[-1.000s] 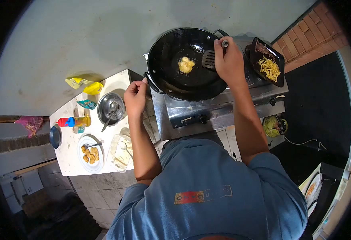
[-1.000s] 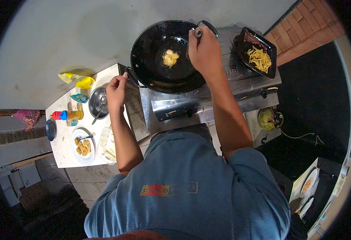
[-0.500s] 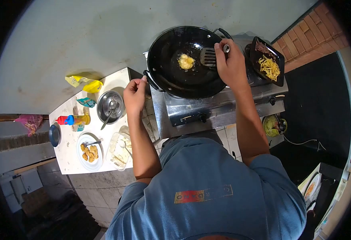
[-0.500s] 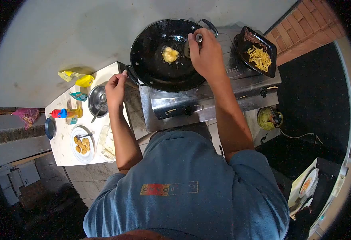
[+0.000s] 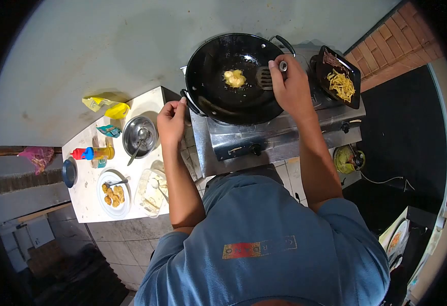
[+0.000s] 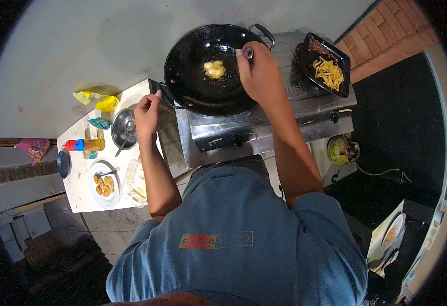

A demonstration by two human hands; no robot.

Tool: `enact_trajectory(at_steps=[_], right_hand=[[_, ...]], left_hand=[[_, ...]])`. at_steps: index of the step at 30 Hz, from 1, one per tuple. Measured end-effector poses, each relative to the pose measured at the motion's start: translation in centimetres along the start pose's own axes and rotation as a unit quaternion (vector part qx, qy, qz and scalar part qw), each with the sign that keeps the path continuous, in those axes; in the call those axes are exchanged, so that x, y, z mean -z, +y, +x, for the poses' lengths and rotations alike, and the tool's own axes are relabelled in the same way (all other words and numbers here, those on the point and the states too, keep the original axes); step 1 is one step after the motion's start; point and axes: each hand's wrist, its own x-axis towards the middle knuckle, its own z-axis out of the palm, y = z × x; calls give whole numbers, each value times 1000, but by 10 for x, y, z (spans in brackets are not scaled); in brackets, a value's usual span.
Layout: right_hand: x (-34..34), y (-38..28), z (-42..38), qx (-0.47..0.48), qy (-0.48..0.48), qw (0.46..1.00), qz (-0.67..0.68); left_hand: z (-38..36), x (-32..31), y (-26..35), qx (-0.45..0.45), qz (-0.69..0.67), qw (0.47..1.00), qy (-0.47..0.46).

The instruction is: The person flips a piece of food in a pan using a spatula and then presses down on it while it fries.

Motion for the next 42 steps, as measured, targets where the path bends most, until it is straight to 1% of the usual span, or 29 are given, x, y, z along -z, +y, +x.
enact_trajectory(at_steps=[4, 6, 8, 10, 12, 13, 15, 16, 18, 19, 21, 24, 26, 33, 34, 36, 37, 39, 40, 42], right_hand=[[-2, -7, -2, -32, -21, 999, 23], [-4, -11, -4, -20, 24, 998, 56], [-2, -14, -6, -11, 24, 999, 47], [0, -15, -6, -1, 24, 999, 36], [2, -14, -6, -37, -40, 998, -6], [2, -12, -6, -38, -40, 998, -7], [-2, -9, -5, -22, -16, 999, 35], [-2, -11, -5, -23, -16, 999, 34], [-2, -16, -3, 4, 32, 998, 47], [-1, -17, -3, 4, 32, 998, 47], [2, -18, -3, -15, 4, 1000, 25], [2, -9, -3, -26, -11, 1000, 1], [0, -4, -2, -21, -12, 1000, -3], [-13, 12, 6, 5, -1, 1000, 22], [-13, 12, 7, 6, -1, 1000, 22], [-14, 9, 11, -58, -31, 996, 61], [-13, 8, 12, -57, -31, 996, 62], [-10, 4, 13, -16, -55, 997, 54], [-8, -1, 12, -15, -56, 997, 54], [-1, -14, 11, -44, -73, 996, 39]], left_hand=[[-2, -2, 2, 5, -5, 1000, -1], [-2, -1, 2, 8, -1, 1000, 1], [-1, 1, 0, -8, 1, 1000, -3], [0, 2, -3, -4, 3, 1000, -2], [0, 0, -1, -2, 4, 1000, -3], [-2, -1, 3, 0, 8, 1000, -1], [-2, -2, 2, 4, 12, 1000, 0], [0, -1, -1, 0, 8, 1000, -4], [0, -1, -2, -2, 5, 1000, -9], [-1, -1, 1, 0, 3, 1000, -6], [0, -1, 2, 0, 0, 1000, -2], [1, -1, 0, -7, -3, 1000, -4], [0, -2, 4, 13, 19, 1000, -8], [1, -3, 6, 7, 9, 1000, -6], [1, -3, 6, 4, 16, 1000, -3], [1, -2, 4, 1, 22, 1000, 0], [2, -2, 2, 1, 16, 1000, -3], [1, -2, 2, 2, 10, 1000, -5], [1, -2, 4, 3, 8, 1000, -5], [-1, -2, 7, 6, 5, 1000, -4]])
